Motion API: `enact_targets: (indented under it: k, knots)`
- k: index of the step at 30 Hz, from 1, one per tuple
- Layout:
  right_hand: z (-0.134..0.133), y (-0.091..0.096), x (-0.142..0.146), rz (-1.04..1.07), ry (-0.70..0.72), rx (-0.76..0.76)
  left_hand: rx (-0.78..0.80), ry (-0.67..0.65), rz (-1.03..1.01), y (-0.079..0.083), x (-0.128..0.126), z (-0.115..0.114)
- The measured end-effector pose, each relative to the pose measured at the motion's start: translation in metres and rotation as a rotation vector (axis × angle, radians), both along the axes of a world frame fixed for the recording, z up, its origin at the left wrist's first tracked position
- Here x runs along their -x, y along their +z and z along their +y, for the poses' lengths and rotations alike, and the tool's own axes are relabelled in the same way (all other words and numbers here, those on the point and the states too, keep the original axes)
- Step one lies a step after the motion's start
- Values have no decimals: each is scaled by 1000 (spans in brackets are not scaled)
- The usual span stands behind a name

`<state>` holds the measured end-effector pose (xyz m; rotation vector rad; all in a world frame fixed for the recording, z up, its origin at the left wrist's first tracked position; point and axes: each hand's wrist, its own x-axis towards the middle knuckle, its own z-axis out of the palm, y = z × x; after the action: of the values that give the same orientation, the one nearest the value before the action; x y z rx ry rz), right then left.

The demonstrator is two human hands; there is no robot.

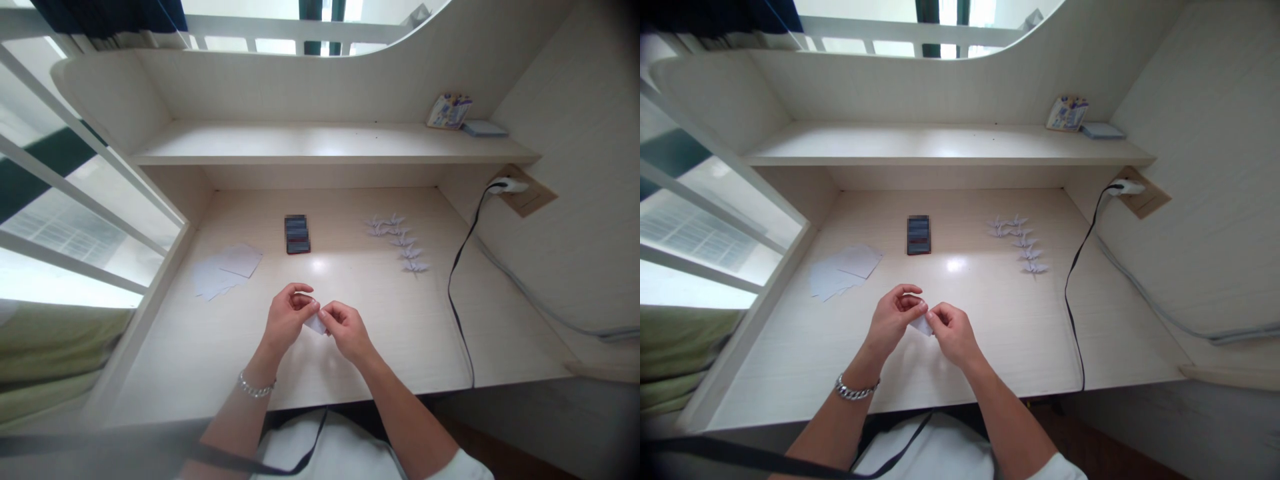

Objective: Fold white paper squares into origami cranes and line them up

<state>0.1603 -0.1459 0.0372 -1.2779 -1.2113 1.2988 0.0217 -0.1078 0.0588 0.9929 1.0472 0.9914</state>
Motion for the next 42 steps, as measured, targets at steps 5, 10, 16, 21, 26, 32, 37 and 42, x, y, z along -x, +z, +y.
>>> enact_targets:
  k: [5,10,16,21,26,32,37,42]
  knots:
    - [3,2,-4,-27,-1,13,-26,2,30,-2,1,0]
    - [6,11,-10,-133,73,29,-42,-21,57,-4,0,-2]
    - [9,9,-4,-139,-57,50,-13,26,65,-5,-8,-5]
    - [8,5,-3,-113,-81,77,23,87,56,-5,-10,-2]
    - [3,2,-6,-86,-61,100,28,124,58,-6,-7,5]
    - [2,2,-7,-93,-75,118,47,145,55,-11,-10,2]
    - [-5,-2,-11,-100,-63,120,33,221,47,-13,1,9]
    - [-5,-3,-14,-42,-120,134,-28,282,66,-3,15,17]
